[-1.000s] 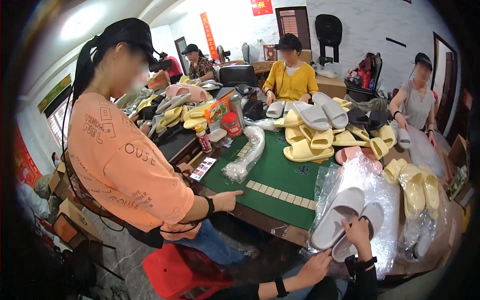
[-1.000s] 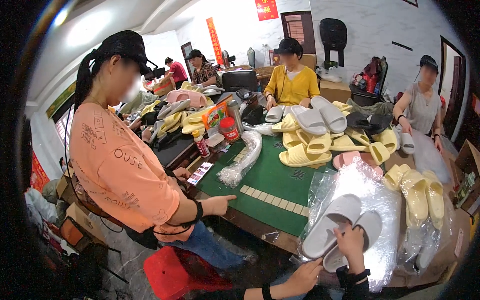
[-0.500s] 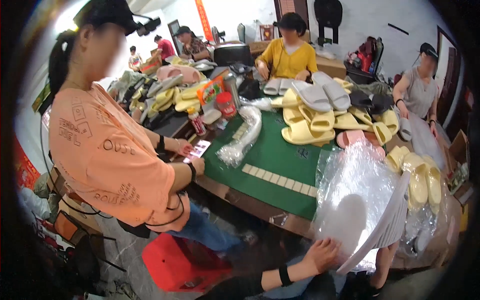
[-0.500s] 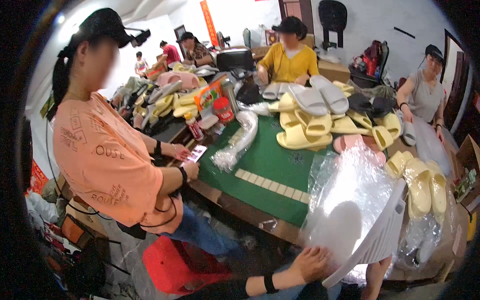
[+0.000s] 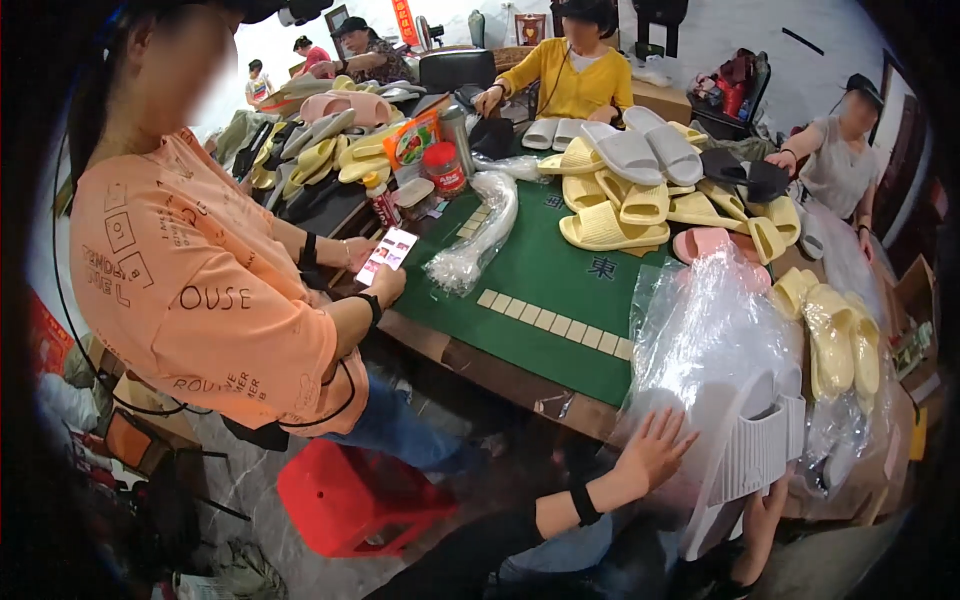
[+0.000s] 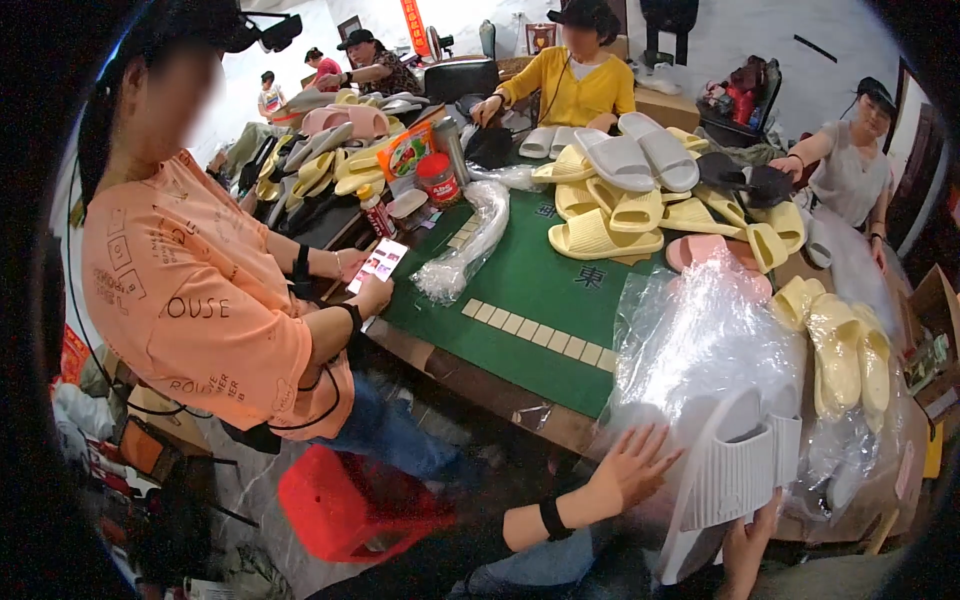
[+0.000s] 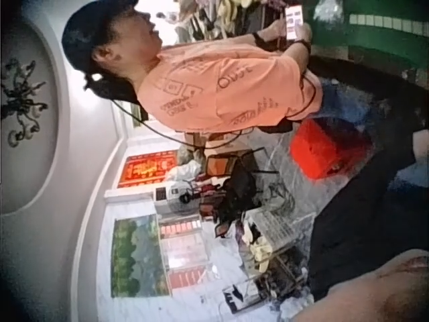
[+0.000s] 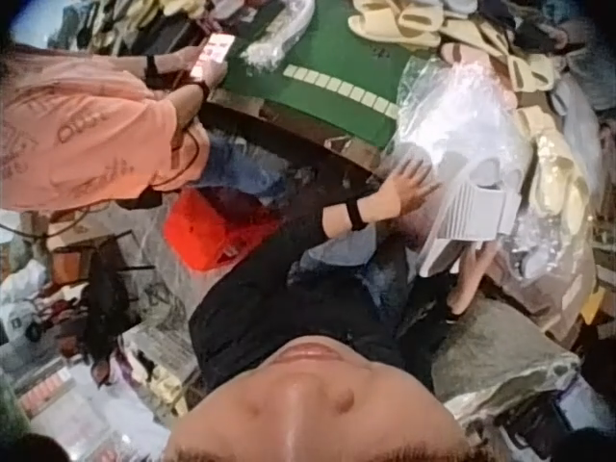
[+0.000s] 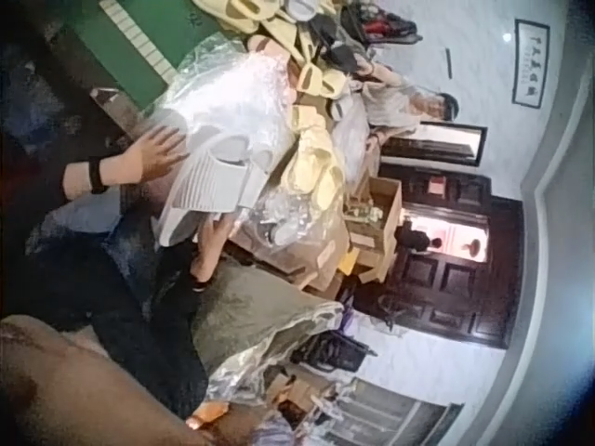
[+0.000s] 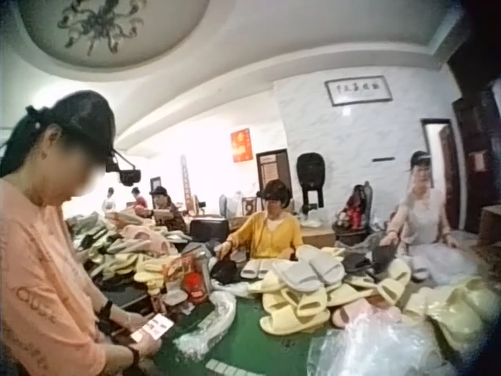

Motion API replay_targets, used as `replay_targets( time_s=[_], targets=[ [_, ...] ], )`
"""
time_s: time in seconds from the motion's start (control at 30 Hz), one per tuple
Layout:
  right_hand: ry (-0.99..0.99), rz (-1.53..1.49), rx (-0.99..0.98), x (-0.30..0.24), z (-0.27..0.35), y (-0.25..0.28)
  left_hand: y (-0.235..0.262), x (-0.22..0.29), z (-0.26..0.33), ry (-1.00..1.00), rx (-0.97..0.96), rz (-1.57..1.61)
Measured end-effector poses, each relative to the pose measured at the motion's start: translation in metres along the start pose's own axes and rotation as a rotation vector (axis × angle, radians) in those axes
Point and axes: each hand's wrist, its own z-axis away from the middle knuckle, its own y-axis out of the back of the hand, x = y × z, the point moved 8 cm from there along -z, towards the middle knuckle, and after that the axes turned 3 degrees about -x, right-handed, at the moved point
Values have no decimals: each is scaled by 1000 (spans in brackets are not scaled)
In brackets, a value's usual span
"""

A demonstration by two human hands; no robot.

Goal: The person is packing slippers into plastic bags at a quality control or finishing station.

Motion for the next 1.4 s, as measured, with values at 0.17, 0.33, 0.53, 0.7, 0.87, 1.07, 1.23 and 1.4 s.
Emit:
replay_targets(
  time_s=[0.17,0.33,0.53,0.7,0.87,1.07,1.23,1.4],
  targets=[
    [49,157,-88,8,-4,-5,-17,-2,-1,0,-111,23],
    [172,426,-184,-13,-9,-18,-21,-4,8,-45,-31,-28],
    [67,556,-299,0,-19,-39,-9,-2,10,-54,-48,124],
    [47,803,-416,9,-16,-58,7,-2,8,-16,-174,216],
    [87,829,-308,22,-12,-56,-9,-4,12,-11,-120,185],
    [76,778,-309,25,-12,-56,-10,-4,13,-24,-13,220],
    [63,786,-320,24,-11,-56,-12,-4,13,-10,-34,182],
    [47,808,-349,25,-12,-57,-11,-4,13,-19,-29,171]
  ],
)
